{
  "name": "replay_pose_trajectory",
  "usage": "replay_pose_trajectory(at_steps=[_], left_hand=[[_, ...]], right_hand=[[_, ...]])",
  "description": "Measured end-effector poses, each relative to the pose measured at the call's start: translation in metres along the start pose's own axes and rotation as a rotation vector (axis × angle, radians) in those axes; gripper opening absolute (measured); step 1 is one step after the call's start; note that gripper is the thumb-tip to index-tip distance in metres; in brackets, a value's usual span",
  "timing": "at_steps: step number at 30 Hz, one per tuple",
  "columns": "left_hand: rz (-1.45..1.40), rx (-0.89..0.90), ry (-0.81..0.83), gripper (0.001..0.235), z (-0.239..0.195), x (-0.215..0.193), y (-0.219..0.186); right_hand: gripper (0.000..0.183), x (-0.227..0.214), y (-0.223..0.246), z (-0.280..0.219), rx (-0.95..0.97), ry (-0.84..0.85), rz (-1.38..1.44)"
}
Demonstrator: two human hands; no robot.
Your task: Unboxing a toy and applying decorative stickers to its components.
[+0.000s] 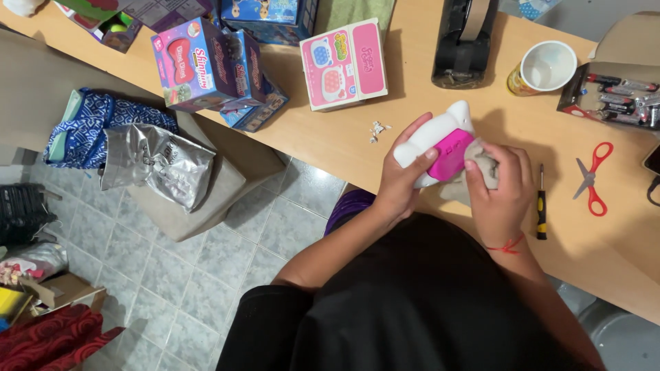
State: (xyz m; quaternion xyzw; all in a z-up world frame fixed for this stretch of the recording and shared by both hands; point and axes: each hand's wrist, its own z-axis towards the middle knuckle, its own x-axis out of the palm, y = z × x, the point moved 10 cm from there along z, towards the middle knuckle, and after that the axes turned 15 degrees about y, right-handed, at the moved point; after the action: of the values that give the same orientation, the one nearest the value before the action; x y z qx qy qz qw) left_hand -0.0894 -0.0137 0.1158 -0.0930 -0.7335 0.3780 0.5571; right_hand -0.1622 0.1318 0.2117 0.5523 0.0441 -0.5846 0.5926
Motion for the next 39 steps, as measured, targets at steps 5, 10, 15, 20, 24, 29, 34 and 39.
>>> replay_pose_trajectory(at_steps=[5,10,15,20,24,29,34,39], left_hand=[[-0.061,0.047,-0.030,0.071,0.002,-0.002,0.009],[-0.129,0.042,-0.044,0.069,0.001,-0.001,0.009],[-0.073,-0.002,-0.089,0.065,0.009,-0.015,0.007],[-0.294,-0.245,-0.195,0.052,0.013,-0.013,0.015],[-0.399,-0.355,-0.282,0.048,0.000,-0.017,0.049],[-0.447,-0.513,-0.200,0.057,-0.003,0.019,0.069],[-0.352,-0.512,-0.146,0.056,0.004,0.016,0.067],[-0.244,-0.501,-0.193,0.041,0.010,0.010,0.042]], right_hand=[[0.012,0.010,0.036,0.001,-0.011,0.035,0.051],[0.015,0.002,0.013,0.001,-0.070,0.059,-0.076],[0.007,0.023,0.068,-0.005,-0.152,0.168,-0.025],[0.026,0.013,-0.046,-0.039,0.255,0.225,0.014],[0.065,0.008,-0.050,-0.025,0.457,0.157,0.493],[0.050,0.047,-0.069,-0.049,0.538,0.141,0.678],[0.003,0.034,-0.098,-0.061,0.456,0.212,0.481],[0.024,-0.032,-0.075,-0.080,0.149,0.097,-0.111]])
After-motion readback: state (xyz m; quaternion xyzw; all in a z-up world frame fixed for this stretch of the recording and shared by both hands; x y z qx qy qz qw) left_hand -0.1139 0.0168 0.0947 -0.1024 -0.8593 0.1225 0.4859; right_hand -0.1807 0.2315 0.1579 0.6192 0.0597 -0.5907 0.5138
